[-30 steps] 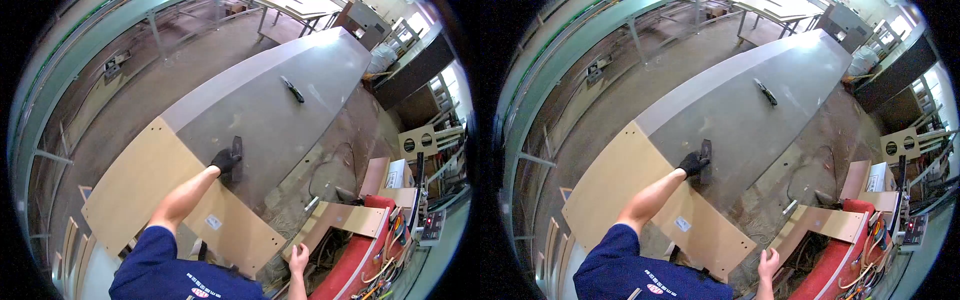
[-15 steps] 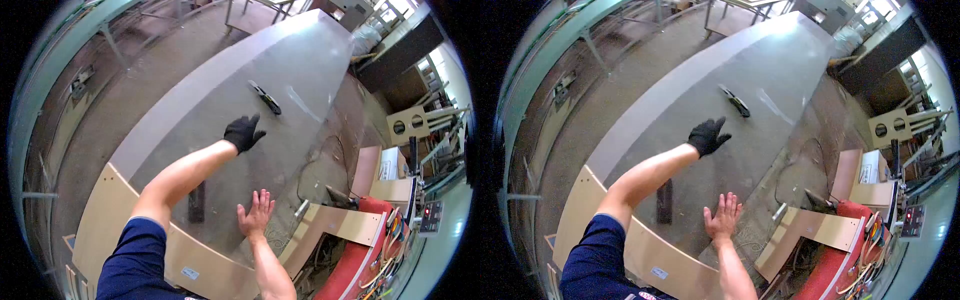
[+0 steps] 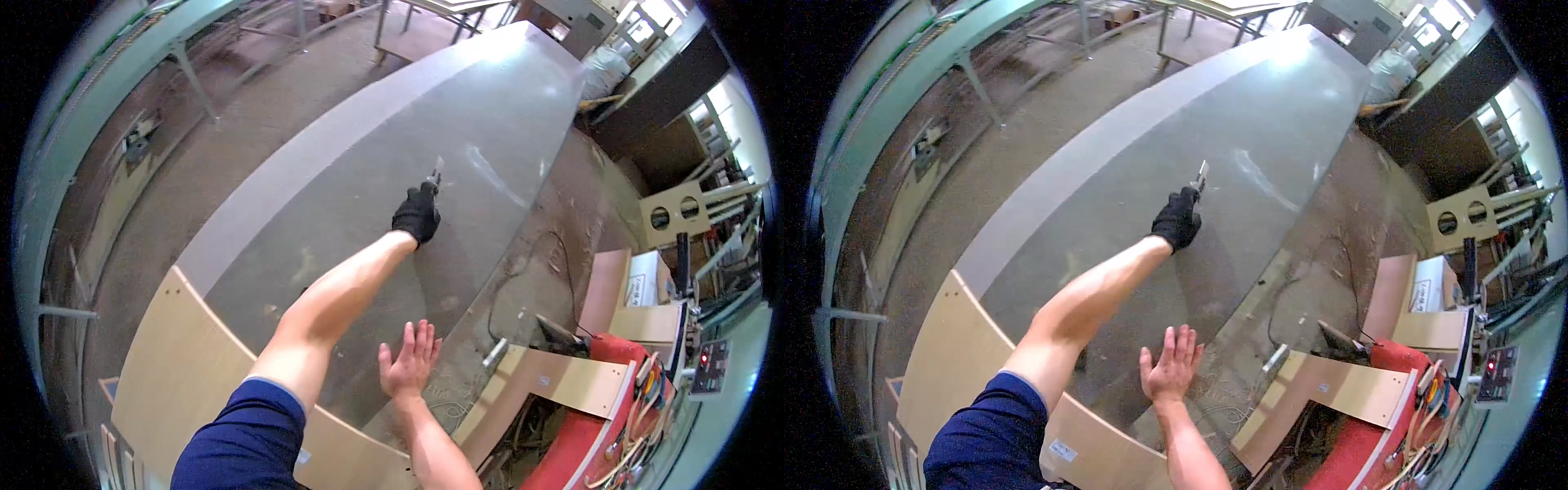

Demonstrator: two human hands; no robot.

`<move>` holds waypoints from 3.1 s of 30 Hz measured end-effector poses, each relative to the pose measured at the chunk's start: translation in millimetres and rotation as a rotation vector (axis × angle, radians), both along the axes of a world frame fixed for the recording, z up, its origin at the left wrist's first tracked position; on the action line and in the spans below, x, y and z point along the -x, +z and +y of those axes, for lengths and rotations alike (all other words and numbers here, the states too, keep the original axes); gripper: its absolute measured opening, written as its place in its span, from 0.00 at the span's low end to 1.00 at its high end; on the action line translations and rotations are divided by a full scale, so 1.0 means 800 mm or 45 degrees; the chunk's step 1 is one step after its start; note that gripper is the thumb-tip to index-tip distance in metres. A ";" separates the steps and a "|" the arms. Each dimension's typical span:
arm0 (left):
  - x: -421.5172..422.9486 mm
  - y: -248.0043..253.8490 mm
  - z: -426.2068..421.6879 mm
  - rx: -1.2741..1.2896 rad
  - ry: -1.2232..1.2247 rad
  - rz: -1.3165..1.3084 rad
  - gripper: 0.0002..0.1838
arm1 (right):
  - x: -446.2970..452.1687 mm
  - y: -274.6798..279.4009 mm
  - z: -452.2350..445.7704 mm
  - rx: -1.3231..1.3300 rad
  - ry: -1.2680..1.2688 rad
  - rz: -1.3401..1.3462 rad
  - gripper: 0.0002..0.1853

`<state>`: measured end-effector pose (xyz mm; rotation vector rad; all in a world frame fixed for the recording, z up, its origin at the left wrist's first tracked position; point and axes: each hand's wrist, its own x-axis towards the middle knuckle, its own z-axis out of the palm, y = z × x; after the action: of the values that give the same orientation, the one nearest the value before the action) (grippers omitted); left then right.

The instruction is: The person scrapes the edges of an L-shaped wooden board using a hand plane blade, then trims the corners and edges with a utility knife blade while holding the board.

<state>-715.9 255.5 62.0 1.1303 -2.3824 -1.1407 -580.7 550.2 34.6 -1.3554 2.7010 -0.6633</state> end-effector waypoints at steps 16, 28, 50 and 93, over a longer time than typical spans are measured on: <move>-0.615 0.164 0.562 -0.004 0.849 -0.064 0.19 | 0.038 0.016 0.090 0.202 0.535 -0.469 0.38; -0.593 0.077 0.899 -0.556 1.604 -0.129 0.19 | -0.071 0.087 0.398 -0.029 1.364 -0.483 0.37; -0.509 0.016 0.952 -0.137 1.245 -0.282 0.24 | -0.112 -0.007 0.436 -0.896 0.348 -2.101 0.24; -0.524 -0.020 0.832 0.448 1.176 -0.936 0.26 | -0.131 -0.004 0.440 -0.750 0.248 -2.113 0.20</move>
<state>-297.0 921.2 45.8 2.3836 -1.8542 0.0210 -475.7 902.5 31.4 -0.4101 1.1951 -0.4898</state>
